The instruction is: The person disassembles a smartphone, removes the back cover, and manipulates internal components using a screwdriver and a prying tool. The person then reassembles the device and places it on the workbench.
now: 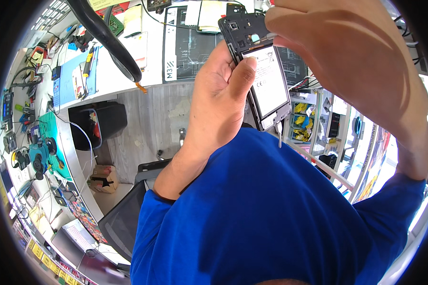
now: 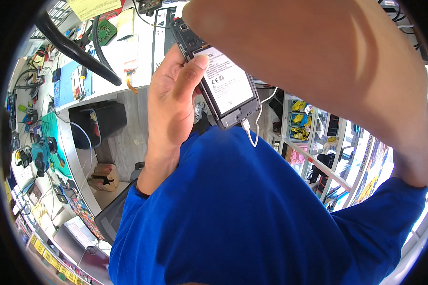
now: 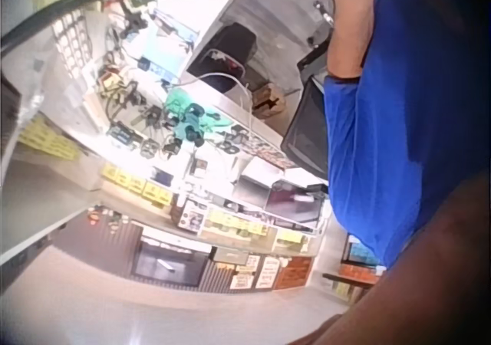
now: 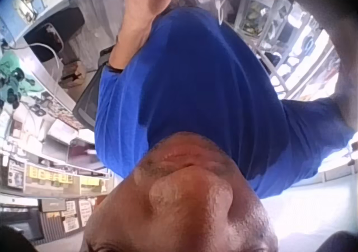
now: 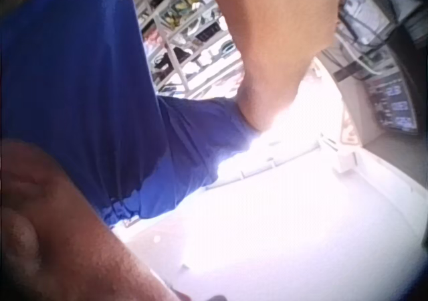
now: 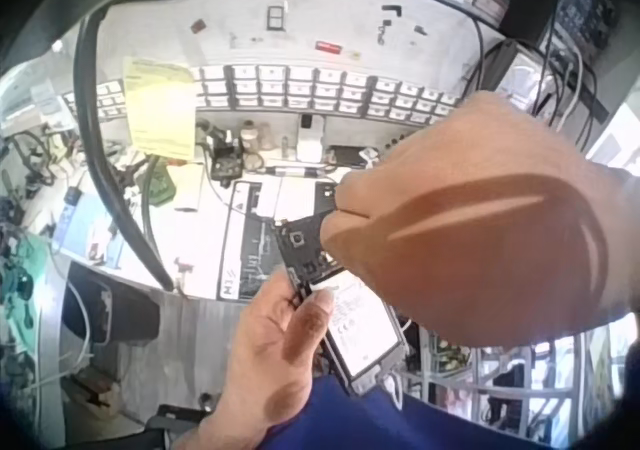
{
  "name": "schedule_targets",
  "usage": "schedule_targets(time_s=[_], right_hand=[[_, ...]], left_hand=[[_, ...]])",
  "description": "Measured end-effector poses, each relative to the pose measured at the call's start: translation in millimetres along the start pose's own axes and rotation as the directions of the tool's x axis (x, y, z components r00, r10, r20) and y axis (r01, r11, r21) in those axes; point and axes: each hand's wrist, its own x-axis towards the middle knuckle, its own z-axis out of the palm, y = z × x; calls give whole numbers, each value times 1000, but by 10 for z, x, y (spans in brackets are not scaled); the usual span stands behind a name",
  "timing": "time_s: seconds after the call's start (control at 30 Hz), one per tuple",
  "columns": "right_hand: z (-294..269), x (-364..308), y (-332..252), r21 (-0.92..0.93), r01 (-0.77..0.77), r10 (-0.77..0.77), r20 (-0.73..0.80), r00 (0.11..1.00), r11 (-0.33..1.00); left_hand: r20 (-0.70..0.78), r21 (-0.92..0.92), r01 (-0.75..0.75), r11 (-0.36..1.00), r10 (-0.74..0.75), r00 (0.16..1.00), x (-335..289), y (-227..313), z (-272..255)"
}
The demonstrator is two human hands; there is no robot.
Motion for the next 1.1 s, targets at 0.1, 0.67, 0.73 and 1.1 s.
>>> schedule_targets(time_s=[0.1,0.67,0.73,1.1], right_hand=[[-1,26,5,-1,4,-4,6,1000,1000],[135,-26,136,216,-169,191,-86,978,962],[256,-110,138,339,-247,308,-139,941,908],[1202,-244,-28,889,-56,606,-262,751,454]], left_hand=[[12,-26,-41,999,41,999,5,-101,-5],[-28,-121,-14,993,11,1000,31,-84,-64],[-15,-140,13,990,-16,1000,35,-77,-61],[-136,-259,30,965,-68,988,193,-125,-26]])
